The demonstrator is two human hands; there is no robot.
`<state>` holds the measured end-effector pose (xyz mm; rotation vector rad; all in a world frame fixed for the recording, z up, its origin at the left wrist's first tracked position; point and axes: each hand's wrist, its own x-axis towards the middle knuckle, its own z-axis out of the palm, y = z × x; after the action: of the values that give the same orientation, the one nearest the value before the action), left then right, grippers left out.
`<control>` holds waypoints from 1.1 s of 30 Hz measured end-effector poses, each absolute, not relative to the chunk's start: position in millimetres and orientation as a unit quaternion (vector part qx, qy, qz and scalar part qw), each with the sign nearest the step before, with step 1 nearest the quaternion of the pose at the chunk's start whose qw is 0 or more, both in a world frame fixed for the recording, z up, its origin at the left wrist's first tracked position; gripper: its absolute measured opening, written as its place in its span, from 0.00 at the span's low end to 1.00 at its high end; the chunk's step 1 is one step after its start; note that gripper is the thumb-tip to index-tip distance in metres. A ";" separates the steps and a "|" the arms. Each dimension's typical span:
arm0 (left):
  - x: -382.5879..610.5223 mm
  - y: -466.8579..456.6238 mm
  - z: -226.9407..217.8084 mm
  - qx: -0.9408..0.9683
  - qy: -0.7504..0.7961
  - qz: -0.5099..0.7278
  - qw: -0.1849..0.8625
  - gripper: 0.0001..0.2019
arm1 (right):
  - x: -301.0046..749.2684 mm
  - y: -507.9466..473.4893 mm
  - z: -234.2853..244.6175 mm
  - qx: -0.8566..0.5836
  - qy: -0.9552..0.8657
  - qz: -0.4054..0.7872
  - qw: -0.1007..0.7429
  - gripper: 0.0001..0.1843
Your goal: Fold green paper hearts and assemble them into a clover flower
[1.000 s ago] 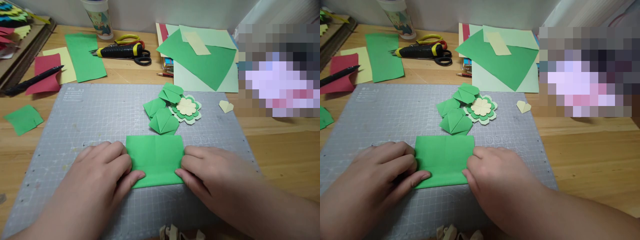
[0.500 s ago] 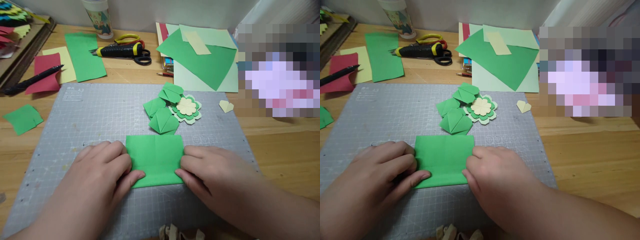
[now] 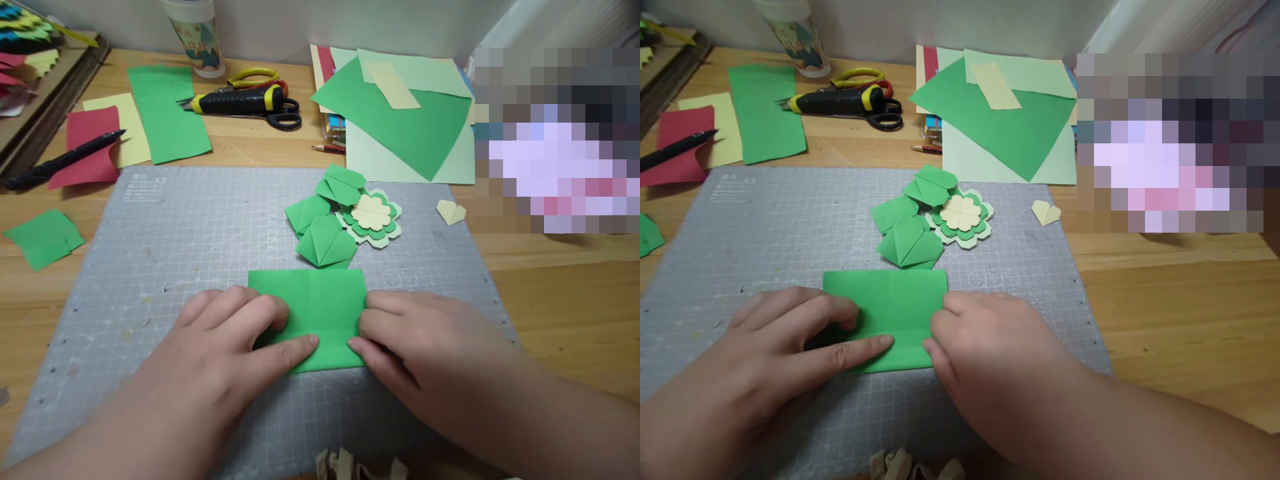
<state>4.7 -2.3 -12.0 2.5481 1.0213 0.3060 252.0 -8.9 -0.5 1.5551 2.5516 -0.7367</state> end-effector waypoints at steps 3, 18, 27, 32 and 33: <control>4.7 -2.3 -13.2 0.907 0.365 0.103 0.182 0.31 | 251.9 -9.1 0.5 0.506 0.834 -0.221 0.021 0.11; 6.2 -2.9 -14.6 0.894 0.379 0.123 0.206 0.27 | 231.1 -45.3 -9.6 0.354 0.920 -0.094 -0.136 0.17; 6.2 -2.9 -13.3 0.895 0.380 0.118 0.201 0.28 | 229.8 -56.9 -8.4 0.374 0.924 -0.056 -0.063 0.18; 4.3 -2.5 -13.7 0.899 0.374 0.122 0.193 0.29 | 244.9 -69.2 -2.0 0.412 0.911 -0.004 -0.016 0.15; 3.9 -2.3 -13.2 0.899 0.374 0.120 0.192 0.29 | 247.3 -70.0 0.3 0.420 0.908 -0.007 -0.004 0.14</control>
<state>3.9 -2.3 -13.2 2.5237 1.0501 0.3377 247.3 -70.0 0.3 1.3223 2.8590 -0.0224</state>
